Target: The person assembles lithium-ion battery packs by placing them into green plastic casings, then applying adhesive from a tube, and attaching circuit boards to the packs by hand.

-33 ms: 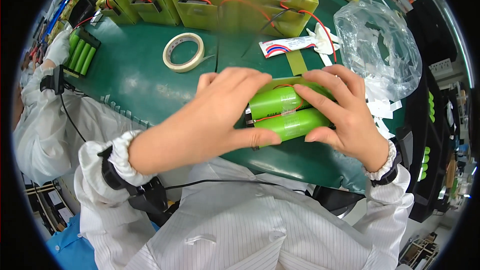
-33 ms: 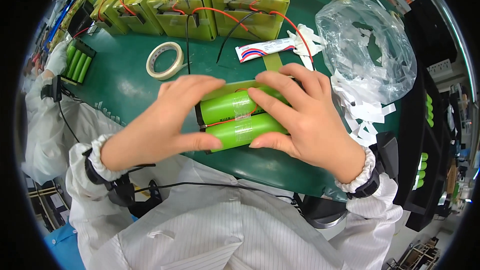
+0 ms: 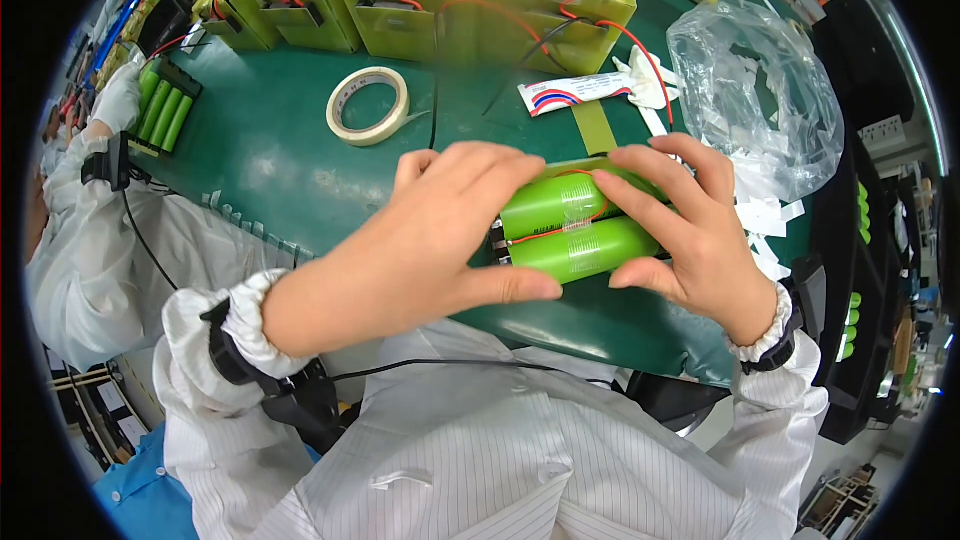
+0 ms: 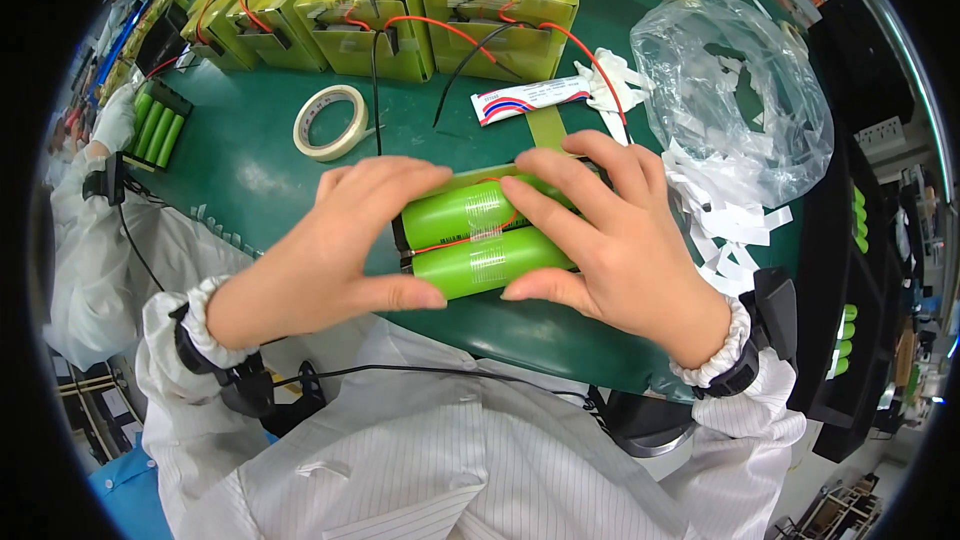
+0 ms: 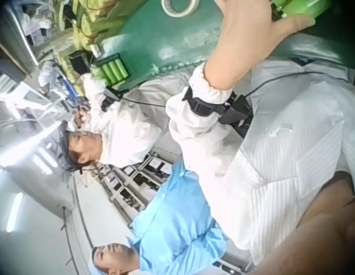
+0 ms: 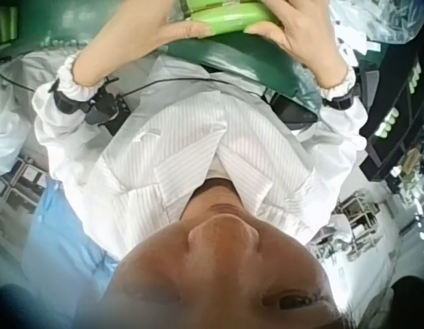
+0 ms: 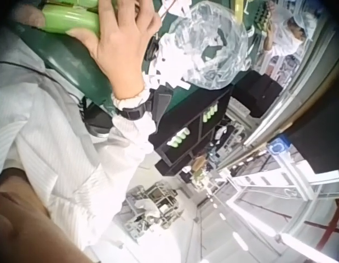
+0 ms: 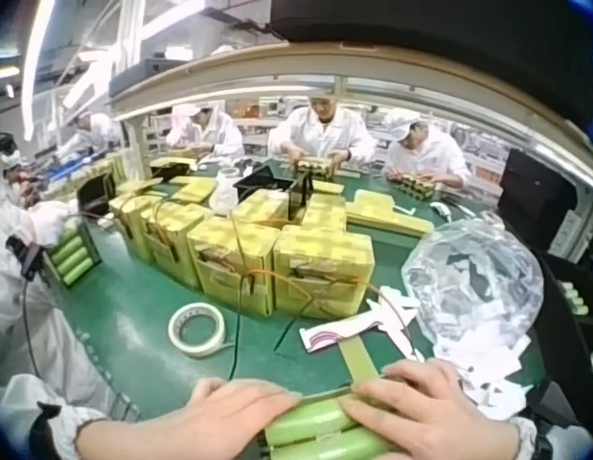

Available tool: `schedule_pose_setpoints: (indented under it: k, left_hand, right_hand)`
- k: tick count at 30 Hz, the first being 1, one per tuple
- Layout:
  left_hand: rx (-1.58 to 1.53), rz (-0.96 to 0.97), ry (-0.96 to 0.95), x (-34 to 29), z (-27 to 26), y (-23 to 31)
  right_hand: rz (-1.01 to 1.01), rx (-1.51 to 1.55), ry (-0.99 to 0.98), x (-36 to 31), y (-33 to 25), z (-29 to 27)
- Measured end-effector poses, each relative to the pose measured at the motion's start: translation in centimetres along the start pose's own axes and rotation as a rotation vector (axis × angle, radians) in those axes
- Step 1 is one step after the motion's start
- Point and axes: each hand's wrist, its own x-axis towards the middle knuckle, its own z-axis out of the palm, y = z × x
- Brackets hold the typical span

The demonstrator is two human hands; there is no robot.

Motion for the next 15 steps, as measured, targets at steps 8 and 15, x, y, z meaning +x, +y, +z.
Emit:
schedule_pose_setpoints:
  k: [8,15]
  left_hand:
    - [0.045,0.023,0.142,-0.8,2.3,0.1]
    - [0.037,0.083,0.239,-0.4,3.0,0.0]
  right_hand:
    - [-0.017,0.067,0.097,-2.1,0.0,-0.5]
    - [0.158,0.261,-0.023,-1.2,2.1,-0.1]
